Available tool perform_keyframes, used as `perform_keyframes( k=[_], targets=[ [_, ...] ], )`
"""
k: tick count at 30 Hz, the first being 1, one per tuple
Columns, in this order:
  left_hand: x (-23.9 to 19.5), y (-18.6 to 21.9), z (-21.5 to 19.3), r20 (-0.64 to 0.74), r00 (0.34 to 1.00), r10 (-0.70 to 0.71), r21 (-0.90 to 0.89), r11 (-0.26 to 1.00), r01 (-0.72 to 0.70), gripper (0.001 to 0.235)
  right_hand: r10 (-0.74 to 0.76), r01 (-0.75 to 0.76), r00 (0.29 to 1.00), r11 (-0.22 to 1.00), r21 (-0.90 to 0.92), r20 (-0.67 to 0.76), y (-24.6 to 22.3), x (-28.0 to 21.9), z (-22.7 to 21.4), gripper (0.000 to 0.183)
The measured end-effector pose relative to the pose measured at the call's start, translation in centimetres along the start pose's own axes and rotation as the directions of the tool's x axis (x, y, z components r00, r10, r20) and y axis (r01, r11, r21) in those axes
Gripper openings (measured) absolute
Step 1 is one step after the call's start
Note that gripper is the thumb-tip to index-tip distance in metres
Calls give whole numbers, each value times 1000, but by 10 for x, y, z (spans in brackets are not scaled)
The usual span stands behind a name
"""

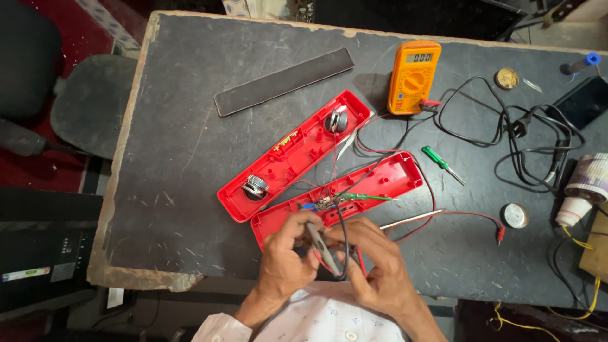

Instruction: The person uses a multimeter to test a small green circuit board. They hold the board with one hand and touch the multimeter probes to different points on the board while observing the multimeter display.

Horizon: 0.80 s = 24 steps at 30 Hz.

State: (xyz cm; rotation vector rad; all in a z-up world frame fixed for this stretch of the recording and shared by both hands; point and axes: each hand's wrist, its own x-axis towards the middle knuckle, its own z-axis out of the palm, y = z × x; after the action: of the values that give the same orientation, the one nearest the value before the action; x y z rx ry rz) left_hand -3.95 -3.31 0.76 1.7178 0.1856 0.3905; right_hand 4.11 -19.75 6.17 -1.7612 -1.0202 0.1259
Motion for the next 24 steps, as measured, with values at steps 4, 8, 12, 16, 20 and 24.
perform_keyframes(
  k=[4, 8, 12, 16, 20, 24],
  targets=[
    [-3, 0, -2, -43, 998, -54, 8, 998, 55, 39, -36, 43, 998, 990, -137, 50, 4, 2, 8, 29],
    [-1, 5, -4, 8, 994, -105, 50, 993, 104, 37, -129, 132, 991, 983, -130, 26, 8, 5, 15, 32],
    [-2, 10, -3, 29, 999, 23, 51, 998, -25, 43, -178, 175, 984, 966, -189, 3, 11, 4, 15, 26],
    [7, 7, -4, -213, 977, 9, 99, 995, 13, 26, -111, 90, 975, 989, -116, -191, 18, -9, 10, 12],
    [28, -4, -20, -310, 895, -321, -186, 943, 275, 16, 217, -47, 895, 915, 401, -390, 41, -15, 13, 13],
    [39, -9, -28, -354, 858, -372, -114, 928, 355, 34, 561, -412, 768, 802, 433, -309, 64, -8, 12, 15]
  ],
)
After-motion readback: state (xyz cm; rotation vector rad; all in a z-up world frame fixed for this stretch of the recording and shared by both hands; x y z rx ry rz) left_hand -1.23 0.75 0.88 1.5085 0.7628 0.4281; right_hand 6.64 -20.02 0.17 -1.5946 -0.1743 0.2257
